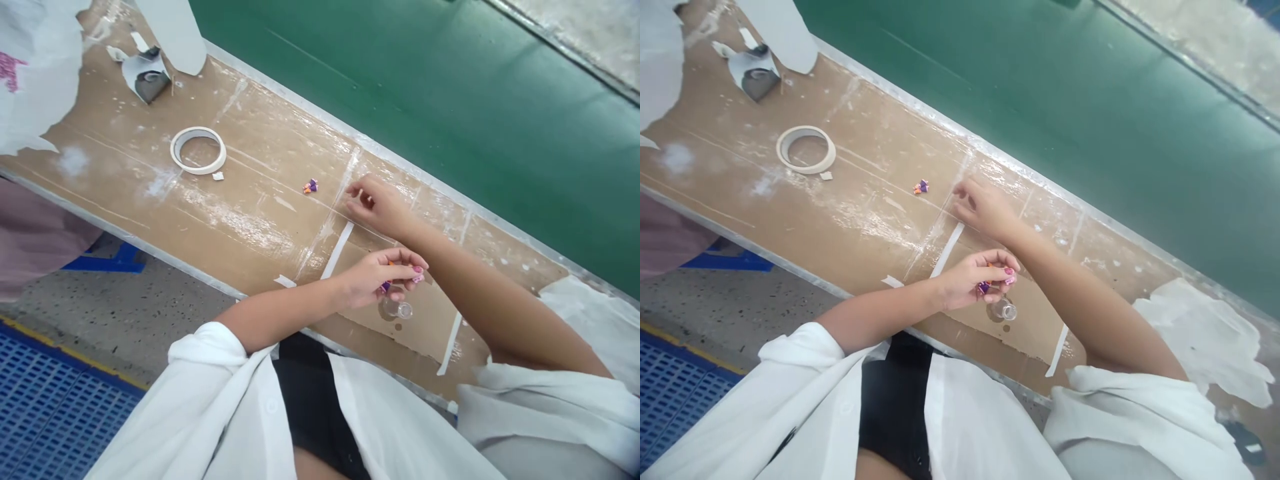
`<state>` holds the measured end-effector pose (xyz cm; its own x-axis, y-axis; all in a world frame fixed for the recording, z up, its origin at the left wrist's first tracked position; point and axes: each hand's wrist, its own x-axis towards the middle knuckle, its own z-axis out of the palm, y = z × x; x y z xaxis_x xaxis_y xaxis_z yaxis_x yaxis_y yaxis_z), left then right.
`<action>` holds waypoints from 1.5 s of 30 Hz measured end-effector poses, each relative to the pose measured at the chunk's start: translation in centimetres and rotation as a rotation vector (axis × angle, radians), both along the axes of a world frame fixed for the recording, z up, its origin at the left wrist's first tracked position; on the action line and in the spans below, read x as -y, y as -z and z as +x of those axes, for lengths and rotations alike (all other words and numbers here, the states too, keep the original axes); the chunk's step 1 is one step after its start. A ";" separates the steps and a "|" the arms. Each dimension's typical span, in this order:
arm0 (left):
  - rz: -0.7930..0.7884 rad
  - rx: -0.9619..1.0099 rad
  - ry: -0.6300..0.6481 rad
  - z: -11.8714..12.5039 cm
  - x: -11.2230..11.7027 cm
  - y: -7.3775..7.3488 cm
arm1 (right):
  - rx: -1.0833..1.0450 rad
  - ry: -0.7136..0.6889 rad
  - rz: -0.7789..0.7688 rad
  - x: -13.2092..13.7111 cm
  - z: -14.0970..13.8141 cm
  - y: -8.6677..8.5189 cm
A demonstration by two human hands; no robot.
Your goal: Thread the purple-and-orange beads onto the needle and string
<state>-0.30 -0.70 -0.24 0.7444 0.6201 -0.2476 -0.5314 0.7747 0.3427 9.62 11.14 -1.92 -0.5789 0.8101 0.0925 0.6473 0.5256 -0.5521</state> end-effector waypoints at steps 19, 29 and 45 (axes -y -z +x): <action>-0.020 -0.240 -0.114 0.6 0.2 0.0 | -0.260 0.124 -0.320 0.6 -0.4 0.1; 0.069 -0.332 -0.349 0.6 0.6 -0.5 | -0.898 0.510 -0.707 10.4 5.2 -3.8; -0.029 -0.403 -0.170 1.5 0.0 1.2 | -0.035 0.422 0.150 9.1 10.5 2.0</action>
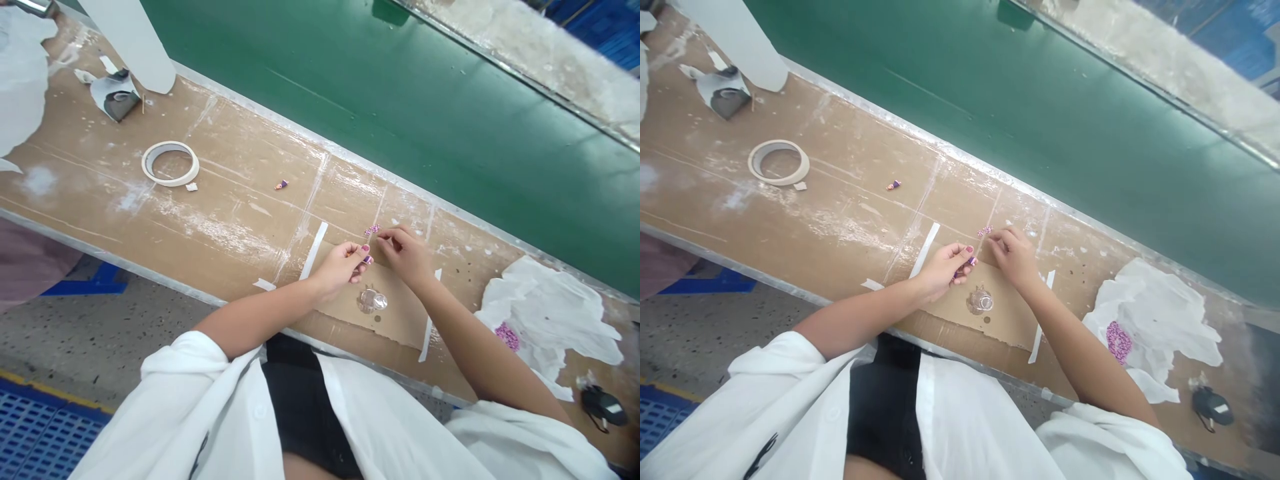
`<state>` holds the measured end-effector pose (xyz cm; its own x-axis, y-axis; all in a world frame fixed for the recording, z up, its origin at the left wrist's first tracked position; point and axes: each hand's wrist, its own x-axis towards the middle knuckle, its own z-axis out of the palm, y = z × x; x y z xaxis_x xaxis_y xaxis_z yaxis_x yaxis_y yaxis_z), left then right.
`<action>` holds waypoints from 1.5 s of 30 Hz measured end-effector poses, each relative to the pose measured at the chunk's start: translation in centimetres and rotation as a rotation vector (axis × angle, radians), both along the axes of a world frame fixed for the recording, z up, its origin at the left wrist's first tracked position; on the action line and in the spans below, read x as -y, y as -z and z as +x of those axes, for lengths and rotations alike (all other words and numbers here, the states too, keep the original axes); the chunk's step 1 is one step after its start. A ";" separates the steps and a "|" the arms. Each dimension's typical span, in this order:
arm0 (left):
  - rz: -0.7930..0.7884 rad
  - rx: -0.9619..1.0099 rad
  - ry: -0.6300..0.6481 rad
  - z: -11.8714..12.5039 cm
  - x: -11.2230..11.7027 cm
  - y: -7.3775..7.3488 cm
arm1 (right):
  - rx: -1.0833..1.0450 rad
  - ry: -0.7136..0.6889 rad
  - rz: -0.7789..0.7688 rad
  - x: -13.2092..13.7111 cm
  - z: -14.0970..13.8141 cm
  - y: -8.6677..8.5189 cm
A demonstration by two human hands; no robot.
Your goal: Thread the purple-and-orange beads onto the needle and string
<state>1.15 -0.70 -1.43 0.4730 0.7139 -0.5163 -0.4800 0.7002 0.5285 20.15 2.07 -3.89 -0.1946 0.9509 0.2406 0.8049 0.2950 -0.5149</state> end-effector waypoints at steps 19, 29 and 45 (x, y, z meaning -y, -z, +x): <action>-0.055 0.022 -0.014 -0.3 -0.4 -0.2 | 0.159 -0.090 0.130 -0.2 1.0 0.7; -0.043 0.029 0.014 -0.4 -0.3 -0.1 | 0.323 -0.133 0.101 -0.6 0.3 0.7; -0.039 0.021 0.028 -0.5 -0.6 -0.2 | -0.457 0.098 -0.401 -1.6 -0.1 -1.1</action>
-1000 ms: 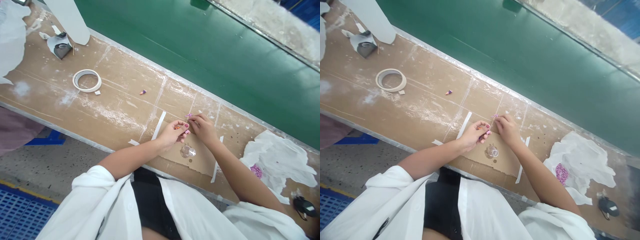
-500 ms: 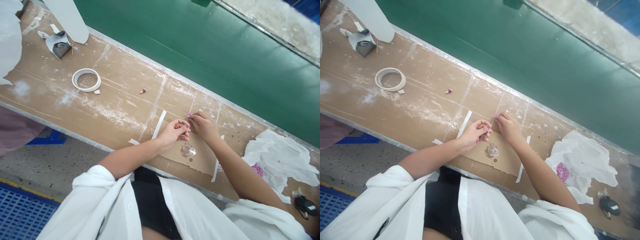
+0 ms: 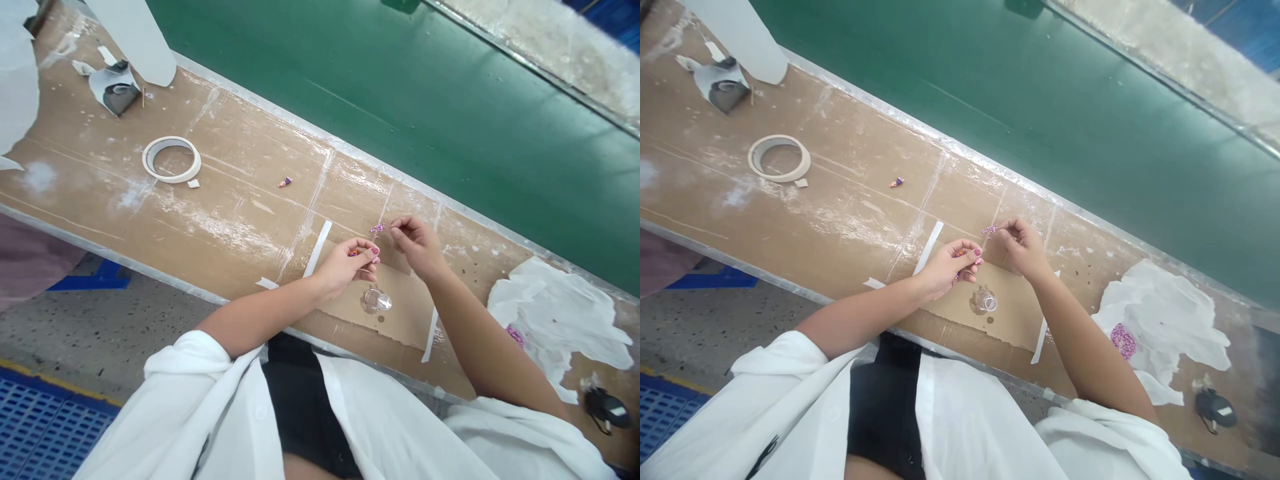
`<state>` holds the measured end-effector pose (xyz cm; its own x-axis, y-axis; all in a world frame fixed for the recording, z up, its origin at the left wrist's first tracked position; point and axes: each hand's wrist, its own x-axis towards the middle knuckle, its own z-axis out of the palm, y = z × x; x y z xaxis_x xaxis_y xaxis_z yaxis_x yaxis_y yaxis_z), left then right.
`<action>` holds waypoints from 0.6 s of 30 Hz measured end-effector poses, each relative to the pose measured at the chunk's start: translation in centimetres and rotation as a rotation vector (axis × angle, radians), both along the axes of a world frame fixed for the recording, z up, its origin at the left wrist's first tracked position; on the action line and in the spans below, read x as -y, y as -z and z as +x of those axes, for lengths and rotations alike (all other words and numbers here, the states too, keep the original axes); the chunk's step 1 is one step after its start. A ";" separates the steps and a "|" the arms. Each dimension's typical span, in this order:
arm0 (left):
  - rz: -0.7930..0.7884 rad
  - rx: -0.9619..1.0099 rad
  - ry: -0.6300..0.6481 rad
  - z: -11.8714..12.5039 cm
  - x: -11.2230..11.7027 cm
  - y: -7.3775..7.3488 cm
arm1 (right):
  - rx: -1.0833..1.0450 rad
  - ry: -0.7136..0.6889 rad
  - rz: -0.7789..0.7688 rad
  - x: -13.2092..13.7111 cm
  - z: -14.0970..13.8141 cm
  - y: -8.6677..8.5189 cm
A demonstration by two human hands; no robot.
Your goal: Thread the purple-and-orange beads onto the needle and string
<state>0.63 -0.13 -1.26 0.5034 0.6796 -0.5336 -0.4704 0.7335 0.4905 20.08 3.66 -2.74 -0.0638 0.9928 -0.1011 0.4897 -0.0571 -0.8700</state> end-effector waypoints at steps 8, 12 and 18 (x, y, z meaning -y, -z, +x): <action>0.193 0.009 0.052 -0.1 0.6 0.1 | -0.575 0.012 -0.474 3.0 -2.2 -4.2; 0.274 0.003 0.110 -0.2 0.7 0.3 | -0.574 0.014 -0.512 4.8 -3.0 -4.9; 0.296 0.035 0.194 -0.4 0.7 -0.1 | -0.494 0.010 -0.264 6.3 -3.7 -5.4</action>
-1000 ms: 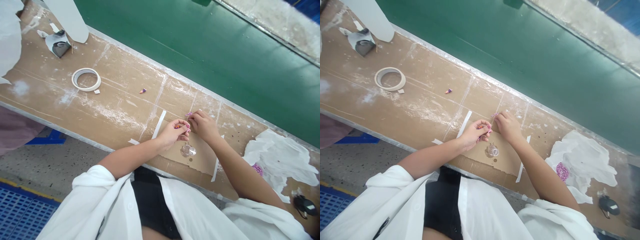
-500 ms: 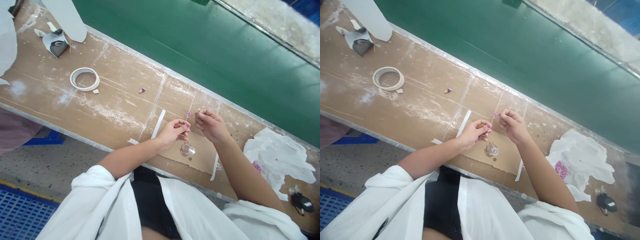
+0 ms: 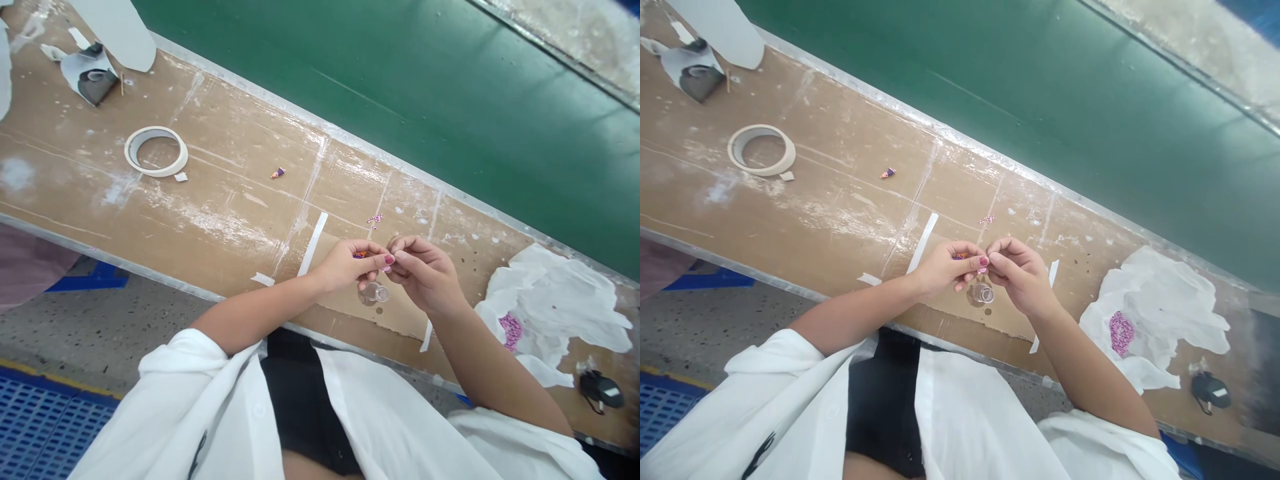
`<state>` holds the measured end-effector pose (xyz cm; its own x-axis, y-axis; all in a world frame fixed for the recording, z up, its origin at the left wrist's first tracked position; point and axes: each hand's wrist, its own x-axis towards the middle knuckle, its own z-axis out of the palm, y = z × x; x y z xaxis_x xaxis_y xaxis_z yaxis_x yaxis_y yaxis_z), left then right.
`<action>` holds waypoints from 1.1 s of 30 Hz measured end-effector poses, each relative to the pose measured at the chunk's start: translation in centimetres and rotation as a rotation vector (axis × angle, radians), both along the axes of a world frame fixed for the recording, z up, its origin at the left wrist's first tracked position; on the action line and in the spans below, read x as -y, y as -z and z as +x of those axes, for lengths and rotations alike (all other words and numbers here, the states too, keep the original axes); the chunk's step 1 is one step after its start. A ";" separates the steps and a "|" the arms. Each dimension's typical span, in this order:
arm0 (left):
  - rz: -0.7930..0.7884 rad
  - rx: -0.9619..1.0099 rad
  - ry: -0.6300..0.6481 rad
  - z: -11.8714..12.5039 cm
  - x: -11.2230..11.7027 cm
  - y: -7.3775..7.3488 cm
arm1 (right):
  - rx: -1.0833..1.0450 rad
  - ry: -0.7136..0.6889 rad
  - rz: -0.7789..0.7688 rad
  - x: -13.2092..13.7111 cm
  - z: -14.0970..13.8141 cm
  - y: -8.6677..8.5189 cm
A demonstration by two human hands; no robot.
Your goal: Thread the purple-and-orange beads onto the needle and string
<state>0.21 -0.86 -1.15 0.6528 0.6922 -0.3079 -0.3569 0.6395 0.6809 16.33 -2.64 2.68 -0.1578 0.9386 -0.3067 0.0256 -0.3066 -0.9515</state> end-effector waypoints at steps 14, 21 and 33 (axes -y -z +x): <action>0.000 0.076 0.030 -0.1 0.3 -0.5 | 0.453 0.030 0.595 2.0 0.4 -0.1; 0.017 0.044 0.044 0.0 0.2 -0.4 | 0.558 -0.070 0.604 1.8 1.1 -0.5; 0.079 0.056 0.016 0.1 0.4 -0.9 | 0.822 0.052 0.818 2.8 -0.3 -1.0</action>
<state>0.29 -1.29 -0.29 0.6784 0.7022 -0.2158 -0.3861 0.5907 0.7085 16.02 -5.46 3.66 -0.1483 0.9033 0.4026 0.7331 0.3736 -0.5683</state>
